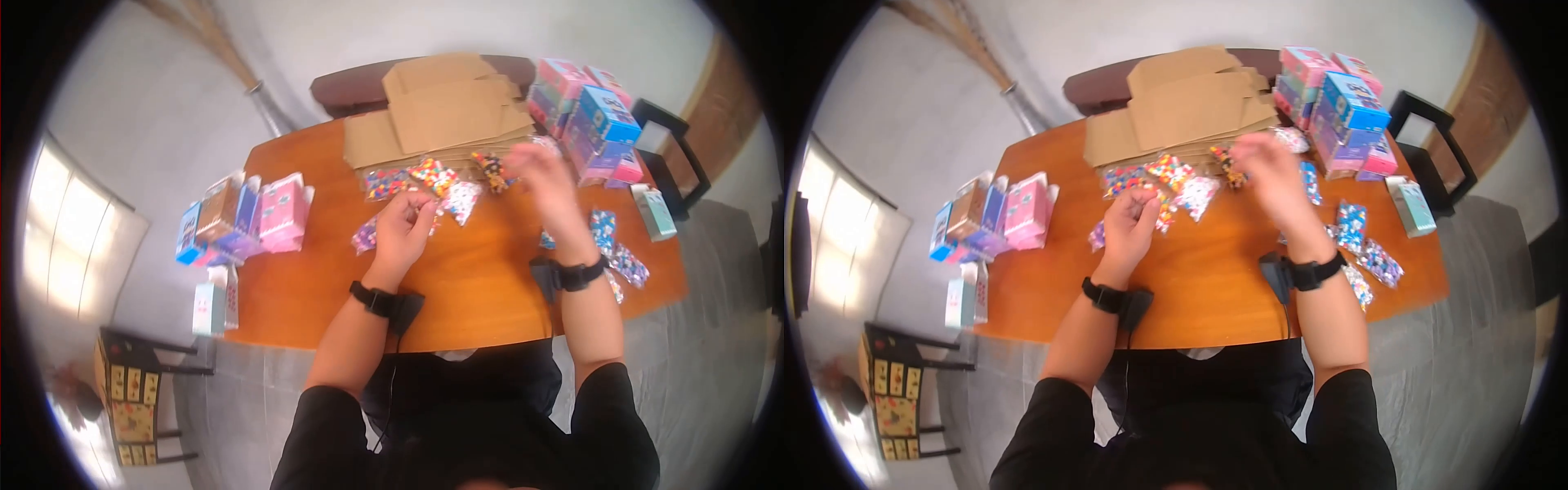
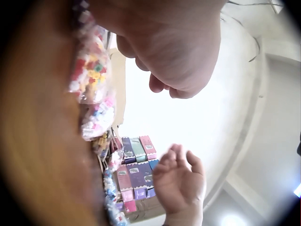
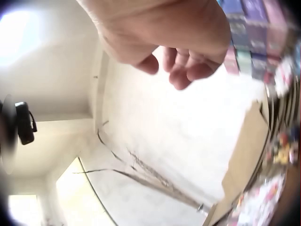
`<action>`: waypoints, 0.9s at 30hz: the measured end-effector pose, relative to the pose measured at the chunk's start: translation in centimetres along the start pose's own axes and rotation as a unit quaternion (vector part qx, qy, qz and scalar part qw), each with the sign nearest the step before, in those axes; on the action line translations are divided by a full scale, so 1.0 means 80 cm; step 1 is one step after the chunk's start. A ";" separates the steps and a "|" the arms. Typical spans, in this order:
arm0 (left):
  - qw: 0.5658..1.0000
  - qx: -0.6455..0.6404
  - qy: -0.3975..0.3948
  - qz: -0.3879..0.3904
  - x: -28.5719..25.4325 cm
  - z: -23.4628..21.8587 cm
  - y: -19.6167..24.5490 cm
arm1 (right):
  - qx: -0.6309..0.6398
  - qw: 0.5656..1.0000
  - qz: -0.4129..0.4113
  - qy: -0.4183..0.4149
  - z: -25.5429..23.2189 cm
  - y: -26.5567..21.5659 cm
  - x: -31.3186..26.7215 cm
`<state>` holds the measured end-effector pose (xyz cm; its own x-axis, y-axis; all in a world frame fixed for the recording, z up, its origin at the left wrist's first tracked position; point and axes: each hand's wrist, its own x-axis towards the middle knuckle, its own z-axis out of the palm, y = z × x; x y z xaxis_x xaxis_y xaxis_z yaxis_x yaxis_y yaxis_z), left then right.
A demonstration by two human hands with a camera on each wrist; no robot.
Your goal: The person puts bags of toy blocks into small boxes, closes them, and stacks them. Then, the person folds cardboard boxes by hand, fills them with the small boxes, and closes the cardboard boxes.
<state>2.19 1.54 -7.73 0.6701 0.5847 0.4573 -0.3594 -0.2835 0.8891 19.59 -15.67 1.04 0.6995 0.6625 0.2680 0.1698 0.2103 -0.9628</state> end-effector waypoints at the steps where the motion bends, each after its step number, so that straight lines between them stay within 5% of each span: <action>1: 1.000 -0.008 0.019 0.004 0.001 -0.005 -0.004 | -0.065 0.994 -0.034 -0.084 0.017 0.049 0.015; 2: 0.999 -0.017 0.037 0.009 0.003 -0.007 -0.006 | -0.174 0.979 0.014 -0.105 0.037 0.058 0.013; 4: 0.994 -0.017 0.096 0.040 0.008 -0.001 0.000 | -0.301 0.933 -0.058 -0.191 0.049 0.110 0.027; 5: 0.993 -0.017 0.103 0.057 0.008 -0.002 0.005 | -0.293 0.931 -0.065 -0.207 0.054 0.104 0.026; 7: 0.988 0.001 0.136 0.075 -0.001 -0.006 0.018 | -0.488 0.842 -0.113 -0.203 0.060 0.086 0.009; 10: 0.981 0.030 0.178 0.073 -0.014 -0.026 0.069 | -0.525 0.814 -0.093 -0.231 0.058 0.068 -0.013; 12: 0.907 0.346 0.187 0.152 -0.036 -0.051 0.133 | -0.534 0.809 -0.084 -0.232 0.050 0.055 -0.025; 15: 0.808 0.510 0.247 0.164 -0.071 -0.135 0.152 | -0.511 0.815 -0.085 -0.259 0.032 0.046 -0.028; 16: 0.734 0.598 0.268 0.177 -0.084 -0.175 0.156 | -0.490 0.825 -0.081 -0.269 0.028 0.044 -0.028; 19: 0.585 0.734 0.344 0.014 -0.140 -0.280 0.169 | -0.438 0.856 -0.010 -0.274 0.025 0.033 -0.026; 21: 0.494 0.763 0.378 -0.176 -0.168 -0.320 0.181 | -0.436 0.857 0.004 -0.276 0.024 0.031 -0.027; 22: 0.494 0.764 0.377 -0.175 -0.178 -0.337 0.183 | -0.437 0.856 0.016 -0.275 0.023 0.030 -0.026; 25: 0.546 0.682 0.353 -0.334 -0.190 -0.363 0.195 | -0.442 0.849 -0.051 -0.284 0.016 0.046 -0.025; 27: 0.545 0.686 0.348 -0.333 -0.190 -0.354 0.201 | -0.439 0.849 -0.064 -0.286 0.015 0.047 -0.025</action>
<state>-32.15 9.61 -0.97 -0.2256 0.9167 0.3297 0.9575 0.1461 0.2488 17.98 -15.35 -3.10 0.2268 0.9685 0.1026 0.8464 -0.1439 -0.5127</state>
